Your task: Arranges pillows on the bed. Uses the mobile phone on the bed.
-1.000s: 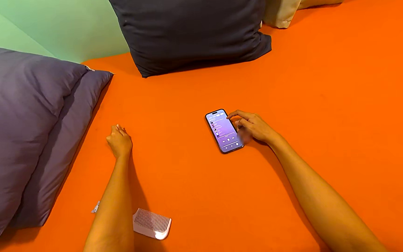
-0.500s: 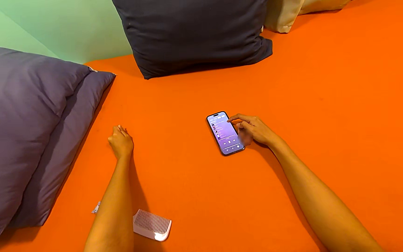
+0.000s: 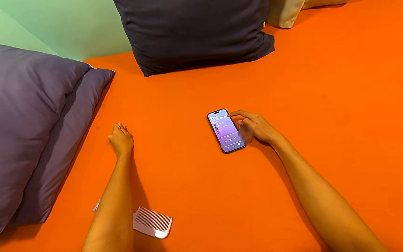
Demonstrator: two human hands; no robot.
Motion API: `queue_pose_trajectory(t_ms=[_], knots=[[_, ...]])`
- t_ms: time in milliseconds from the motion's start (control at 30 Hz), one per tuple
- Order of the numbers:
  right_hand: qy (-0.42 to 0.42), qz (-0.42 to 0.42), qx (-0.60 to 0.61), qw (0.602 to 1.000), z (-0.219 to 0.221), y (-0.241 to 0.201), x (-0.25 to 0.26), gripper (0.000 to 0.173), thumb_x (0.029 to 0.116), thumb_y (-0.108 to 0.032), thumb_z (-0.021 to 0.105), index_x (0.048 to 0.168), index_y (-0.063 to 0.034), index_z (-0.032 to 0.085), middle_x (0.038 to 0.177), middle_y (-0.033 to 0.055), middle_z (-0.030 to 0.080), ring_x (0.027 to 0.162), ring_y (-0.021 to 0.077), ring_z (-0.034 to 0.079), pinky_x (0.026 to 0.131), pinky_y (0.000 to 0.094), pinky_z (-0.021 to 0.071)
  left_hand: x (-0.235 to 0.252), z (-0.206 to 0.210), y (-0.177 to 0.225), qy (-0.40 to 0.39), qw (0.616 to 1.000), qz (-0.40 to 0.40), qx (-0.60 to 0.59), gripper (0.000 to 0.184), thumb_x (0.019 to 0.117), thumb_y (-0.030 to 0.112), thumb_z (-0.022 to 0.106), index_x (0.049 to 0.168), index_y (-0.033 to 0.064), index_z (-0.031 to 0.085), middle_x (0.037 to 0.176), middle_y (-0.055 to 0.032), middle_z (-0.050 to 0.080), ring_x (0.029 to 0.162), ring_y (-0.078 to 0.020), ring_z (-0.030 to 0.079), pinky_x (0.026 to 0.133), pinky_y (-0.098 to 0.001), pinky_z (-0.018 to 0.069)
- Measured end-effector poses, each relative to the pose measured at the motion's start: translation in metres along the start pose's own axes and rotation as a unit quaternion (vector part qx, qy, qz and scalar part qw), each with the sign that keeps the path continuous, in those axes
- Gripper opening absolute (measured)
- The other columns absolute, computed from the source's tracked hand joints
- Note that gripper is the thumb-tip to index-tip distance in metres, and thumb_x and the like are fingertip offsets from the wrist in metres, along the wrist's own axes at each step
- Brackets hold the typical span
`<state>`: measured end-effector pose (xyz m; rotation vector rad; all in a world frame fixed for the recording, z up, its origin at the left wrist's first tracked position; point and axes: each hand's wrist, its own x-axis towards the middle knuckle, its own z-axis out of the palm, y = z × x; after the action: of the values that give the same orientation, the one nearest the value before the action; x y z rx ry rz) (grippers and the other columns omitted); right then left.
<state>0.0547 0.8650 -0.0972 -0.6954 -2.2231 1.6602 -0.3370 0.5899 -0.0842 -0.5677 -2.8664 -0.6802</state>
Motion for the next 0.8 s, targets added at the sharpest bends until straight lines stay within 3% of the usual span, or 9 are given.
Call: queue_pose_trajectory(t_ms=[500, 800], knots=[[-0.021, 0.002, -0.016, 1.000, -0.0007, -0.0006, 0.0006, 0.042, 0.1099, -0.013, 0.031, 0.138, -0.0203, 0.061, 0.064, 0.0069, 0.062, 0.045, 0.0123, 0.058, 0.046, 0.0260, 0.0525, 0.0004, 0.0025, -0.0018, 0.011, 1.000, 0.011, -0.005, 0.045, 0.1136, 0.030, 0.027, 0.108, -0.0041, 0.056, 0.090, -0.0293, 0.064, 0.088, -0.0482, 0.067, 0.075, -0.0636, 0.0515], [-0.038, -0.003, -0.012, 0.999, -0.0020, 0.0023, 0.0015, 0.038, 0.1101, -0.015, 0.034, 0.137, -0.0199, 0.061, 0.070, 0.0062, 0.065, 0.047, 0.0116, 0.059, 0.046, 0.0252, 0.0525, 0.0017, 0.0029, -0.0018, 0.001, 1.000, -0.002, 0.000, 0.046, 0.1136, 0.032, 0.026, 0.112, -0.0032, 0.057, 0.094, -0.0313, 0.065, 0.094, -0.0508, 0.066, 0.078, -0.0666, 0.0508]])
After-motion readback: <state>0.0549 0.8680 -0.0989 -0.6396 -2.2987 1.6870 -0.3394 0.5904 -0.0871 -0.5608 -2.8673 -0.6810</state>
